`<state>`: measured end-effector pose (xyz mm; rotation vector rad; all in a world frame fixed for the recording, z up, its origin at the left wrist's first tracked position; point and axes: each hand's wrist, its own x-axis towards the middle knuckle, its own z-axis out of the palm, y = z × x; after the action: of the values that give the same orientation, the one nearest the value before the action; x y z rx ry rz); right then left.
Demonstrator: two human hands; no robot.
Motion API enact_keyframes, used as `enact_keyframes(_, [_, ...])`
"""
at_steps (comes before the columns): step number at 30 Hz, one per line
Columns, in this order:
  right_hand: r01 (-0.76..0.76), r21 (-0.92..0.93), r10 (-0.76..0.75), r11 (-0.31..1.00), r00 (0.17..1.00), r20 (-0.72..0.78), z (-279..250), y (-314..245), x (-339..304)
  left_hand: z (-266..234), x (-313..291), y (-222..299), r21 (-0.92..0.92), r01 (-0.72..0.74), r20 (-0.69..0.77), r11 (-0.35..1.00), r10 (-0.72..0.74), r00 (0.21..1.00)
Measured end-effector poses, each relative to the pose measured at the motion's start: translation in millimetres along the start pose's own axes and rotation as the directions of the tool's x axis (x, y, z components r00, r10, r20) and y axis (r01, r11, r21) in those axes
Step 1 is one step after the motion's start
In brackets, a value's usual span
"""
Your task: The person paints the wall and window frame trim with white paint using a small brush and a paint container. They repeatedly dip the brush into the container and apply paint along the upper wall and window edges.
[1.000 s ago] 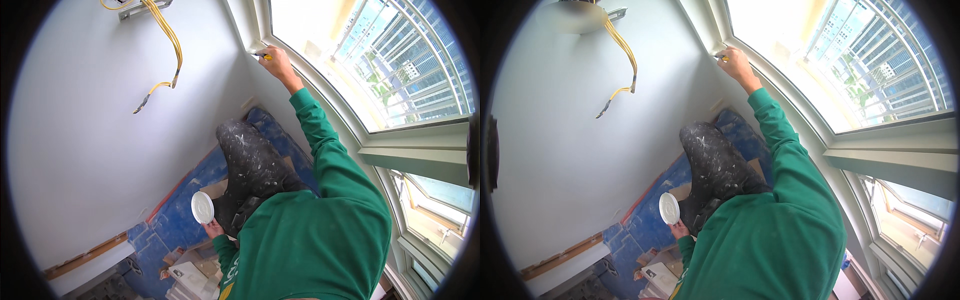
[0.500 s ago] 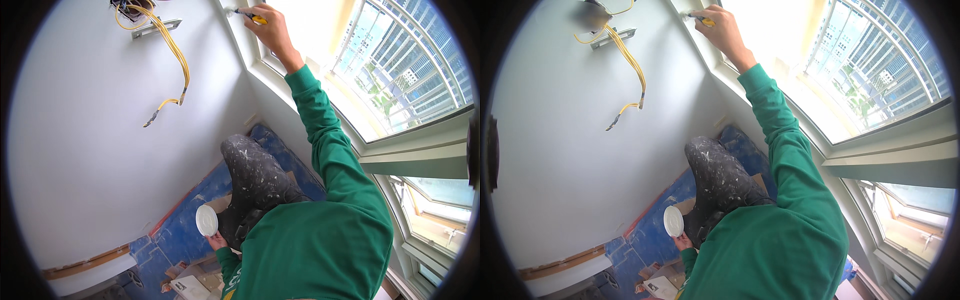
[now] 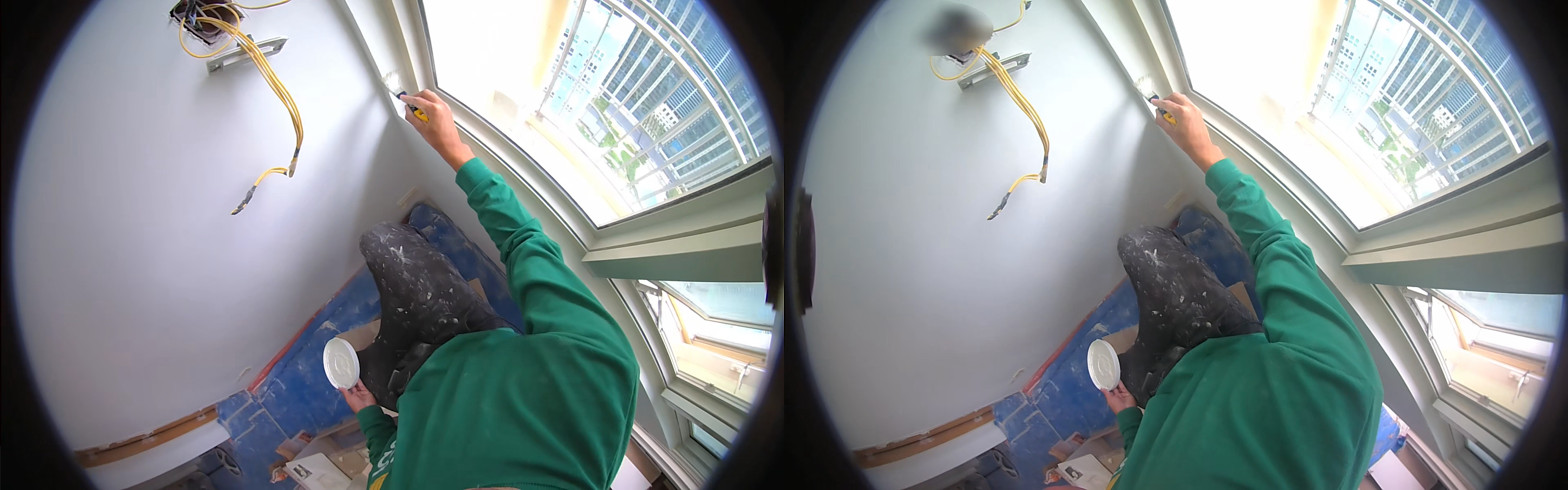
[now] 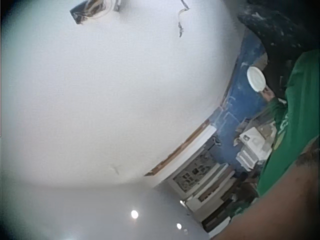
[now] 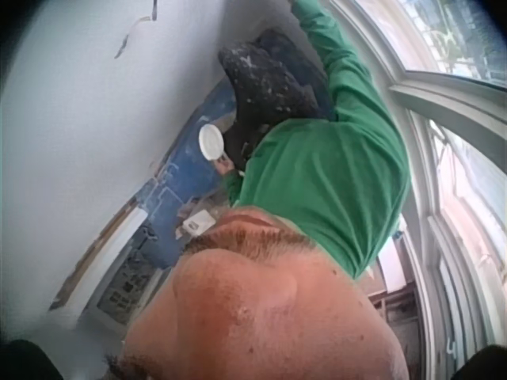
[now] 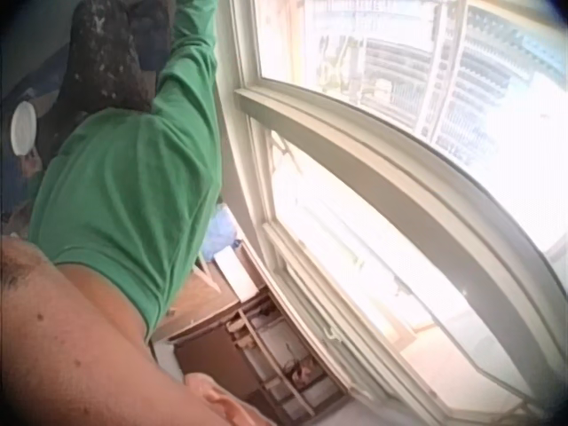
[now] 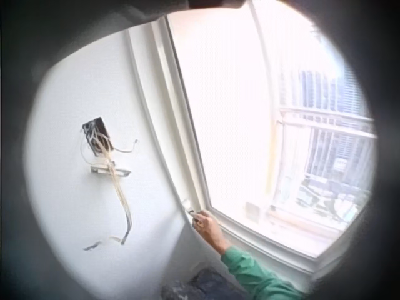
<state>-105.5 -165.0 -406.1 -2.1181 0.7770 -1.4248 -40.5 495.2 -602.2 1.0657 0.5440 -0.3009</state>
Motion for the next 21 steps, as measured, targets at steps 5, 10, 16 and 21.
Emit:
enact_keyframes(5, [-0.147,-0.111,0.165,0.983,0.971,0.174,-0.6,12.1,-22.5,0.7,-2.8,-0.5,0.020,-0.015,0.038,1.000,0.014,0.999])
enact_keyframes(10, [-0.137,-0.135,0.163,0.981,0.964,0.209,-5.2,15.7,-18.6,3.3,-4.0,-0.7,-0.022,-0.014,-0.016,1.000,0.014,1.000])
enact_keyframes(16, [-0.146,-0.135,0.172,0.980,0.962,0.211,-1.9,7.4,-1.3,-2.2,-5.7,0.3,-0.044,-0.007,-0.018,0.999,0.006,1.000])
enact_keyframes(21, [-0.131,-0.144,0.159,0.981,0.964,0.211,-3.6,11.8,18.3,3.3,-5.3,0.3,-0.035,-0.022,-0.025,0.999,0.021,0.999])
